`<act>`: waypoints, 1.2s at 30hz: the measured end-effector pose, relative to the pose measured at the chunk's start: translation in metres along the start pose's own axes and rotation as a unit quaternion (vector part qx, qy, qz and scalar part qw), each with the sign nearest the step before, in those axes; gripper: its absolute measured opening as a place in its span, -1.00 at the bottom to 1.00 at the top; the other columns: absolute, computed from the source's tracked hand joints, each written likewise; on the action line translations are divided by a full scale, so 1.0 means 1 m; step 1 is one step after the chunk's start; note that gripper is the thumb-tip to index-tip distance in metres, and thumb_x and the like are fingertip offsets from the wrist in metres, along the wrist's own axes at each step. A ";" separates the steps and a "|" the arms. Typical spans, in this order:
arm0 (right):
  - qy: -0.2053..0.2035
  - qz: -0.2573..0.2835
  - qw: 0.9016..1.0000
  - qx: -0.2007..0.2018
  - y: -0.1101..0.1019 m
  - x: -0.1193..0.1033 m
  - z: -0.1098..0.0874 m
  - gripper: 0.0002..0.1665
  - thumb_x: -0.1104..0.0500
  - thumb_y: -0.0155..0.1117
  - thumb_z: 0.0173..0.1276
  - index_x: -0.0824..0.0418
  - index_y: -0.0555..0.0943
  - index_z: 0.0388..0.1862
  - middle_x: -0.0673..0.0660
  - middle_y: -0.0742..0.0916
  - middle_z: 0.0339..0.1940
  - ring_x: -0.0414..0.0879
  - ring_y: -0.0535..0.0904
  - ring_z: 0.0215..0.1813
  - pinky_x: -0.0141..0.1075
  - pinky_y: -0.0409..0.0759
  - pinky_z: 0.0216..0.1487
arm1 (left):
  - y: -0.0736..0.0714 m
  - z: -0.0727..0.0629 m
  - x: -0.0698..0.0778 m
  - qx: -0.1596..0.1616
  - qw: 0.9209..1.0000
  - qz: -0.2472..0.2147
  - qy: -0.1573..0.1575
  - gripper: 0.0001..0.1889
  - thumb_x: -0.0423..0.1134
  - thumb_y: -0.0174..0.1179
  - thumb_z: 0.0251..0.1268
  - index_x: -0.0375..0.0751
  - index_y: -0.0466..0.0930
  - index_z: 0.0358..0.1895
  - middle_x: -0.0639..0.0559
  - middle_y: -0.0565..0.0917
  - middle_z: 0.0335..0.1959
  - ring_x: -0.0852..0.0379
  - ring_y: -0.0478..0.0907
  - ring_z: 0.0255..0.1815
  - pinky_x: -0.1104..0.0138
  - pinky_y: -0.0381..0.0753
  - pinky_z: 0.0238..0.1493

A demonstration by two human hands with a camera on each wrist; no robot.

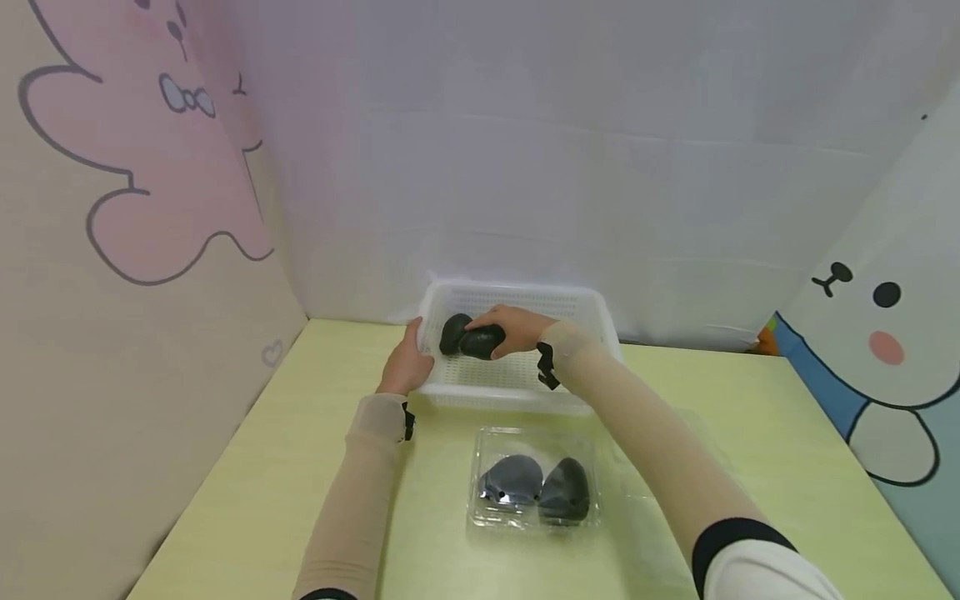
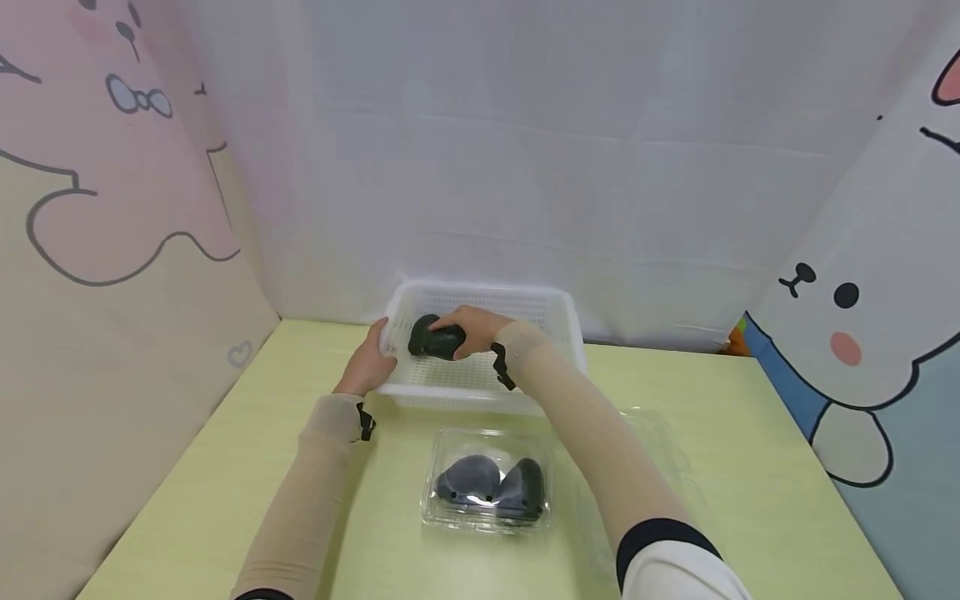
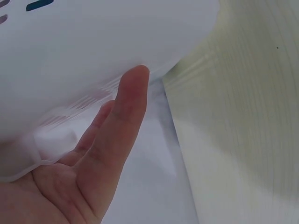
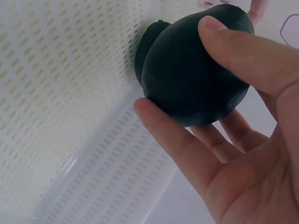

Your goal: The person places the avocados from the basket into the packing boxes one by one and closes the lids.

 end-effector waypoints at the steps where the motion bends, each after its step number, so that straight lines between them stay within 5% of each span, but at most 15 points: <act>1: -0.001 0.001 1.000 0.001 0.000 0.000 -0.001 -0.18 0.23 0.43 0.21 0.05 0.35 0.46 0.21 0.42 0.38 0.10 0.31 0.37 -0.04 0.36 0.28 | 0.000 0.000 -0.001 0.000 1.000 -0.001 -0.001 -0.18 -0.37 0.03 0.23 -0.09 -0.12 0.56 -0.33 0.42 0.30 -0.19 0.50 -0.04 0.00 0.45 -0.07; 11: -0.030 0.009 0.999 0.020 0.000 0.003 -0.008 -0.19 0.25 0.43 0.20 0.13 0.37 0.44 0.20 0.48 0.35 0.09 0.36 0.33 -0.06 0.38 0.27 | 0.003 0.000 -0.006 -0.002 1.000 -0.008 0.002 -0.18 -0.39 0.03 0.23 -0.09 -0.11 0.56 -0.34 0.44 0.28 -0.16 0.51 -0.13 0.06 0.44 -0.19; 36: -0.053 0.036 0.997 0.045 -0.006 0.005 -0.035 -0.20 0.21 0.42 0.22 0.15 0.37 0.44 0.20 0.48 0.31 0.09 0.34 0.33 0.00 0.33 0.30 | 0.001 0.000 -0.007 0.008 1.000 -0.012 0.000 -0.17 -0.38 0.03 0.19 -0.09 -0.08 0.55 -0.34 0.41 0.31 -0.20 0.48 -0.01 -0.03 0.43 0.00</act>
Point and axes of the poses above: each hand's wrist, its own z-axis towards the middle knuckle, its own y-axis out of the palm, x = y × z, the point moved 5 cm from there along z, towards the middle knuckle
